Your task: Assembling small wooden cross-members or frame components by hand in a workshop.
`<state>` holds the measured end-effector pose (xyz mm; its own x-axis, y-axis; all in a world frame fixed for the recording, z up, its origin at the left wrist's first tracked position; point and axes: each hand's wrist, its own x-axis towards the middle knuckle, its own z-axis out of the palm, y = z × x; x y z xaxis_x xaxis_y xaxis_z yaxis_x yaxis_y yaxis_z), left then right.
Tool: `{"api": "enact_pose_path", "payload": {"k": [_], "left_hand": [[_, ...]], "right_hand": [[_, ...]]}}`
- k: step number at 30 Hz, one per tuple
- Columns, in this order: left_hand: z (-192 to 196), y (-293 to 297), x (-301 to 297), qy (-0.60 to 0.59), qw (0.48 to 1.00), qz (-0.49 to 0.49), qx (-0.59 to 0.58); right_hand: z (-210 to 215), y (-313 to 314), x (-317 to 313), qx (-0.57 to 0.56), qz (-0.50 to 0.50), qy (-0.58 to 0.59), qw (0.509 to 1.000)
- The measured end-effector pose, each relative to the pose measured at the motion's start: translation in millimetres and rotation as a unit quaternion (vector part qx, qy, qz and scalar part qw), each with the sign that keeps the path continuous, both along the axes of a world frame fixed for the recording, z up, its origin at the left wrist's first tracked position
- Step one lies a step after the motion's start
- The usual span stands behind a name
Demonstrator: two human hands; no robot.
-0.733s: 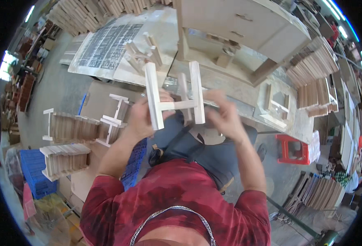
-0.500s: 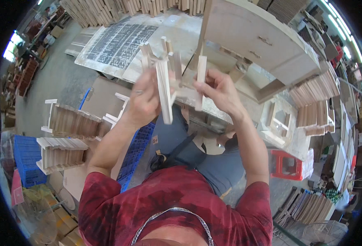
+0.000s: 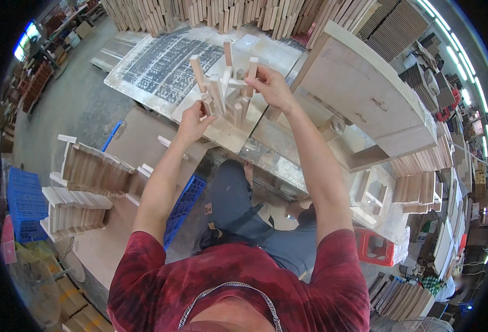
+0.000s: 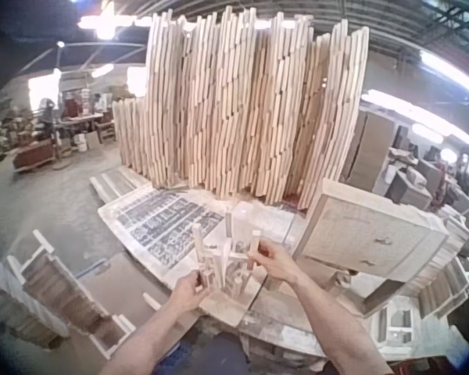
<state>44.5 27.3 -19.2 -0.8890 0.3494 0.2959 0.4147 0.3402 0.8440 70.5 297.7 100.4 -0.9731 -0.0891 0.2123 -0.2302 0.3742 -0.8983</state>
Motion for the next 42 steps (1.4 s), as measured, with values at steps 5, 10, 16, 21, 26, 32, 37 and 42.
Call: {"api": "enact_pose_path", "payload": {"k": [5, 10, 16, 21, 26, 32, 37, 42], "left_hand": [[3, -5, -3, -0.044, 0.999, -0.021, 0.004], [25, 0, 28, 0.008, 0.995, -0.065, 0.078], [19, 9, 24, -0.056, 0.994, 0.094, -0.001], [-5, 23, 21, 0.021, 0.996, 0.073, -0.034], [-25, 13, 7, -0.025, 0.996, 0.031, 0.08], [-39, 4, 8, 0.049, 0.998, -0.01, 0.032], [-26, -78, 57, 0.006, 0.962, 0.235, -0.139], [-21, -138, 130, -0.079, 0.924, 0.258, -0.272]], "right_hand": [[-37, -7, 1, 0.013, -0.073, -0.124, 0.989], [-45, -11, 17, 0.071, -0.133, -0.121, 0.981], [-29, -43, 16, 0.166, -0.187, -0.069, 0.966], [-35, -35, 37, 0.192, -0.212, -0.137, 0.948], [-37, -30, 123, 0.198, -0.188, 0.004, 0.962], [-39, 138, 366, 0.278, -0.297, -0.084, 0.909], [-48, 286, 456, 0.463, -0.44, -0.178, 0.749], [-118, 372, 469, 0.524, -0.315, -0.268, 0.745]]}}
